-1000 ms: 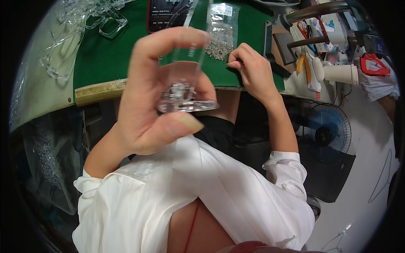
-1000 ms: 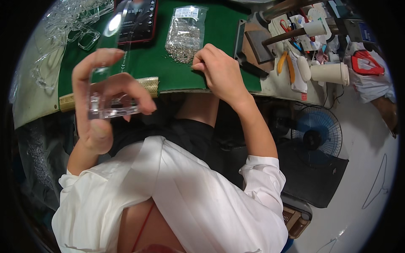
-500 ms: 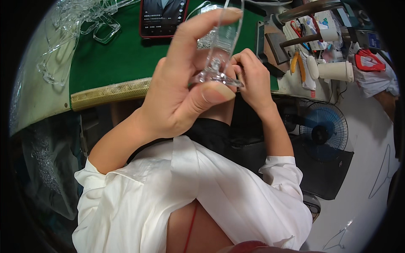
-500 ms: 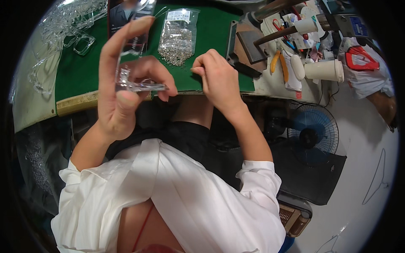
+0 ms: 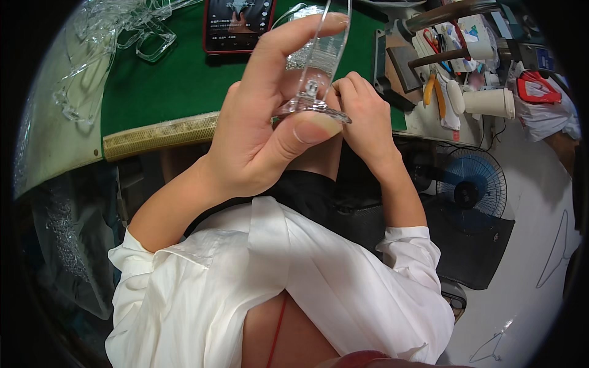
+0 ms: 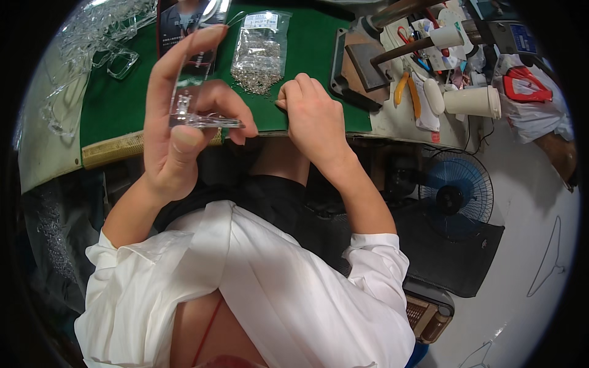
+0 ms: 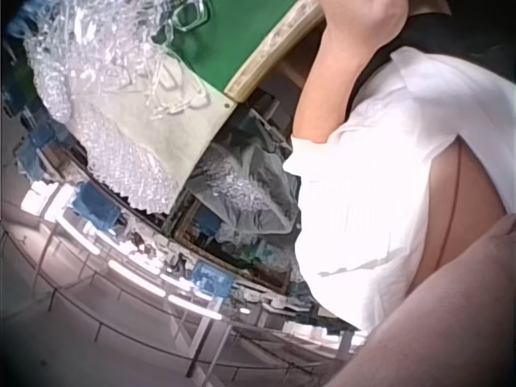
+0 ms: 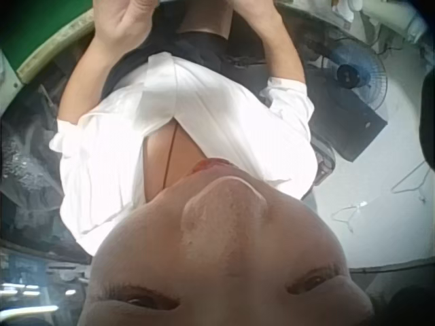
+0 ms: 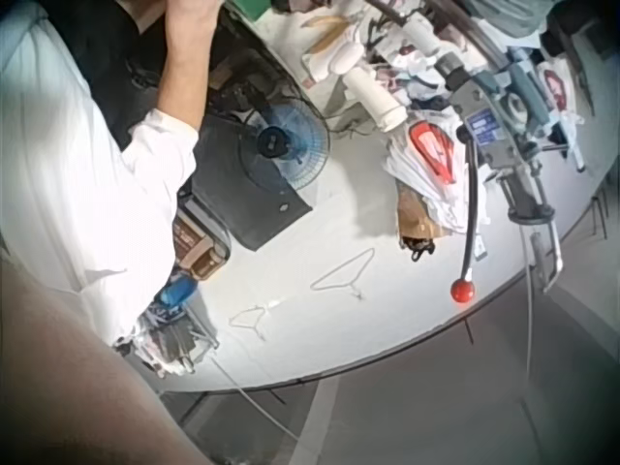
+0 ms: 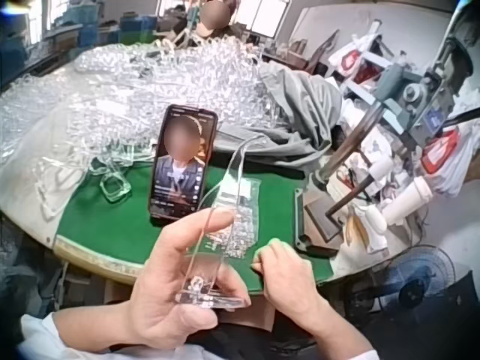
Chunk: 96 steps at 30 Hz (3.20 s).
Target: The person repeatedly picks up clear eyeglass frames and small metal components from a green work surface, inserts the components into the frame, and places the assembled units aside. The person also briefly moves a grey cloth and bubble wrap aside to access the workspace.
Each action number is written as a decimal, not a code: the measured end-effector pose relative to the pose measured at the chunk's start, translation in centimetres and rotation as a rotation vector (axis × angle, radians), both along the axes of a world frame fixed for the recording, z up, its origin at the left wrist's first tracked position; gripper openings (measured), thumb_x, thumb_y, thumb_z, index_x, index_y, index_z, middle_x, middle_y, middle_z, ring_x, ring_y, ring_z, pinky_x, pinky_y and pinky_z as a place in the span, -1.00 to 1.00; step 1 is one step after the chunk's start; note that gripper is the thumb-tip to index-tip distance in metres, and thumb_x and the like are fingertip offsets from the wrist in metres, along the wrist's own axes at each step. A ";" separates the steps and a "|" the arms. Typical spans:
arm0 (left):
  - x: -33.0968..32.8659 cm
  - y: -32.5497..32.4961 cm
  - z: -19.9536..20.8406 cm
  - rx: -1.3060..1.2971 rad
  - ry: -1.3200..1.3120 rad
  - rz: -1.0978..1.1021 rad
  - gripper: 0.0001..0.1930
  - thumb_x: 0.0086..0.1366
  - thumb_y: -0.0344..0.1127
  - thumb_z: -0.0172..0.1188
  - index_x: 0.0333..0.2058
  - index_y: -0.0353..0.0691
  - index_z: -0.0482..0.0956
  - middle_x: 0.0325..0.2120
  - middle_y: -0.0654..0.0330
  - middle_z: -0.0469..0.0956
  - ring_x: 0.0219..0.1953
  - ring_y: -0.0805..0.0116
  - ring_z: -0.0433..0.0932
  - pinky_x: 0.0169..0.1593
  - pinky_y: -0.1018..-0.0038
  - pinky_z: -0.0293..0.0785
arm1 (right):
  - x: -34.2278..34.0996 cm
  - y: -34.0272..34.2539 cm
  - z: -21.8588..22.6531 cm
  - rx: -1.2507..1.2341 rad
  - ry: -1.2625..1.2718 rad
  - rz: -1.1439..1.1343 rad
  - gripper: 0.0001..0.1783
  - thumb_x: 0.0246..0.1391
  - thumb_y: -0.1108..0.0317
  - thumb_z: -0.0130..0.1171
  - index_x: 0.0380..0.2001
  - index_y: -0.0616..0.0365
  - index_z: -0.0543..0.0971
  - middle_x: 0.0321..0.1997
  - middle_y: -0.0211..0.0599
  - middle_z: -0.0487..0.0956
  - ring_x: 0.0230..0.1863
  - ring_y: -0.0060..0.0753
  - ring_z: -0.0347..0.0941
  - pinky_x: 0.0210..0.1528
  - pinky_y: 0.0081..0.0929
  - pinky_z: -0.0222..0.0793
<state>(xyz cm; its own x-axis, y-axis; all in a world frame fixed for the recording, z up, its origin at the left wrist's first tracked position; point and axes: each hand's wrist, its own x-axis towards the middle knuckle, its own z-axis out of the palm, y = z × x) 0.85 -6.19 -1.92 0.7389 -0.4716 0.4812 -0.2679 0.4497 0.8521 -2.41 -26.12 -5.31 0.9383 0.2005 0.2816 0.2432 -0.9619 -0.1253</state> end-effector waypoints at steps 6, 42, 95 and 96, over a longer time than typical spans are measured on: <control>0.3 -0.3 -0.7 -0.023 -0.070 -0.048 -0.18 0.30 0.09 0.03 0.28 -0.31 -0.15 0.27 -0.07 -0.02 -0.35 0.34 0.54 -0.39 0.55 0.47 | 0.1 -0.3 0.4 0.006 0.037 0.063 -0.91 0.01 0.44 0.12 -0.46 0.15 0.41 -0.42 -0.29 0.40 -0.33 -0.22 0.44 -0.42 -0.32 0.37; -1.3 -2.4 -0.4 0.375 -0.331 0.051 -0.25 0.22 0.02 0.15 0.23 -0.29 0.07 -0.61 0.13 0.46 -0.56 0.19 0.52 -0.41 0.46 0.43 | -1.2 0.6 8.1 0.550 -0.350 0.459 -0.86 -0.09 0.45 0.26 -0.49 0.19 0.47 -0.50 -0.30 0.44 -0.52 -0.42 0.33 -0.53 -0.57 0.23; -1.0 -2.6 -0.4 0.256 -0.107 -0.175 -0.30 0.32 0.03 0.02 0.23 -0.30 0.00 -0.55 0.16 0.55 -0.46 0.30 0.62 -0.29 0.53 0.46 | -1.7 0.8 7.5 0.897 -0.247 0.345 -0.80 -0.19 0.43 0.37 -0.52 0.25 0.53 -0.44 -0.33 0.42 -0.48 -0.58 0.27 -0.49 -0.70 0.15; -1.0 -2.6 -0.4 0.256 -0.127 -0.161 -0.30 0.32 0.04 0.02 0.23 -0.30 0.01 -0.55 0.16 0.56 -0.46 0.30 0.62 -0.29 0.52 0.47 | -1.7 0.9 7.5 0.949 -0.232 0.317 -0.79 -0.22 0.45 0.38 -0.52 0.24 0.53 -0.43 -0.34 0.41 -0.48 -0.59 0.27 -0.49 -0.70 0.15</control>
